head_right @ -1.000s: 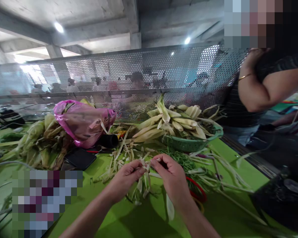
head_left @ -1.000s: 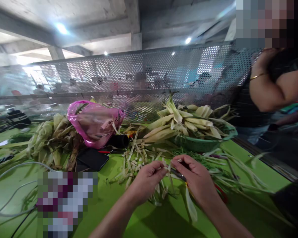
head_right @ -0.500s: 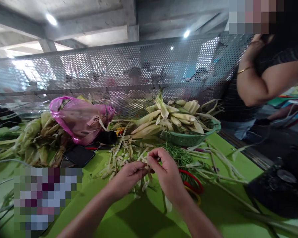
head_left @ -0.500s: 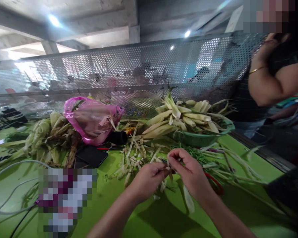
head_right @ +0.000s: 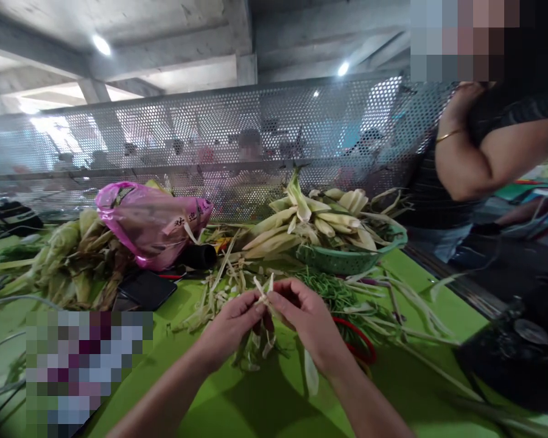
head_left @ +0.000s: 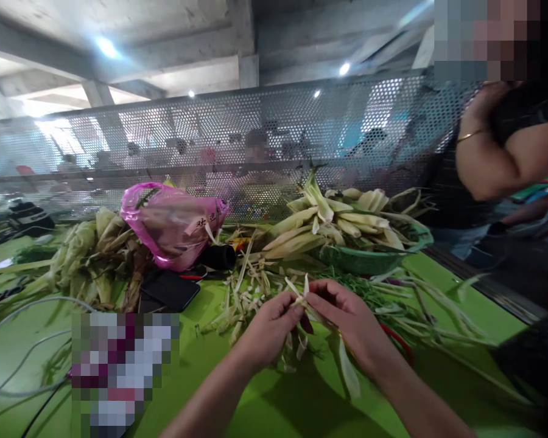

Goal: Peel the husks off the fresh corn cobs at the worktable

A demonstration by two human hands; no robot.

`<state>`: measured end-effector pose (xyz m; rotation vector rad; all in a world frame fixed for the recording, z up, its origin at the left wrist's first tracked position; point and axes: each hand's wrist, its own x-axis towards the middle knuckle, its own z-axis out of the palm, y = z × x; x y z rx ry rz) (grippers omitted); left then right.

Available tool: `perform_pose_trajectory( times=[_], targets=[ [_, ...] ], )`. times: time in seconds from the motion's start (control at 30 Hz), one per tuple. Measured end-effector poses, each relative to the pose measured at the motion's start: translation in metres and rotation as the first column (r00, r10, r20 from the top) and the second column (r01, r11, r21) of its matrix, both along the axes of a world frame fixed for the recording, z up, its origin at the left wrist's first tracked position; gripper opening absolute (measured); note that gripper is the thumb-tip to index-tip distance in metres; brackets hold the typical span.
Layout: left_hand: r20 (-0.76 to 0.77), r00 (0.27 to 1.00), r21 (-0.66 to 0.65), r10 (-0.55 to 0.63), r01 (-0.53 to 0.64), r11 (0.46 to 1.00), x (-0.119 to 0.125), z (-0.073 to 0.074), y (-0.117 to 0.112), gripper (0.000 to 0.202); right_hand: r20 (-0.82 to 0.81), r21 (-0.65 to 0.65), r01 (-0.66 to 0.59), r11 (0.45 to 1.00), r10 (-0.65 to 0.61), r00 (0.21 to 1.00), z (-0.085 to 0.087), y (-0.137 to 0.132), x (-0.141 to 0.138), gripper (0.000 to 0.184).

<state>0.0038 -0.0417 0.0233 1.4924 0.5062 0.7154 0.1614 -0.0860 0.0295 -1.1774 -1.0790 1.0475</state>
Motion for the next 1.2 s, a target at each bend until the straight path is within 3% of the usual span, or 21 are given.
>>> perform_pose_trajectory(
  times=[0.1, 0.23, 0.37, 0.5, 0.73, 0.93, 1.1, 1.2],
  targets=[
    [-0.027, 0.999, 0.058, 0.020, -0.018, 0.998, -0.001, 0.001, 0.001, 0.029, 0.001, 0.027, 0.001, 1.000, -0.001, 1.000, -0.002, 0.001, -0.001, 0.029],
    [-0.045, 0.985, 0.250, 0.165, -0.149, 0.957, 0.001, -0.004, 0.006, 0.025, 0.136, 0.124, 0.059, 0.991, -0.075, 0.988, 0.000, 0.000, -0.003, 0.024],
    [0.002, 0.996, 0.095, 0.088, -0.087, 0.992, 0.003, -0.011, 0.009, 0.025, 0.226, 0.171, 0.140, 0.975, -0.177, 0.958, 0.000, -0.002, -0.008, 0.021],
    [-0.022, 0.995, 0.086, 0.093, -0.091, 0.992, 0.001, -0.009, 0.007, 0.027, 0.148, 0.157, 0.211, 0.965, -0.234, 0.961, -0.003, -0.001, -0.010, 0.023],
    [0.051, 0.977, -0.096, 0.208, -0.202, 0.975, 0.003, -0.008, 0.010, 0.036, 0.060, 0.023, 0.030, 0.999, -0.031, 0.998, 0.004, -0.003, -0.008, 0.031],
    [0.100, 0.980, -0.184, 0.173, -0.153, 0.971, 0.000, -0.007, 0.013, 0.035, 0.321, 0.044, -0.016, 0.999, 0.001, 0.947, 0.003, -0.002, -0.005, 0.028],
    [0.100, 0.988, -0.327, 0.120, -0.081, 0.941, -0.005, 0.002, 0.011, 0.036, 0.391, 0.125, -0.017, 0.992, -0.033, 0.920, 0.003, 0.000, -0.002, 0.021],
    [0.076, 0.993, -0.290, 0.087, -0.062, 0.955, -0.007, 0.004, 0.014, 0.037, 0.434, 0.129, -0.025, 0.991, -0.034, 0.900, 0.003, -0.001, -0.001, 0.018]
  ],
)
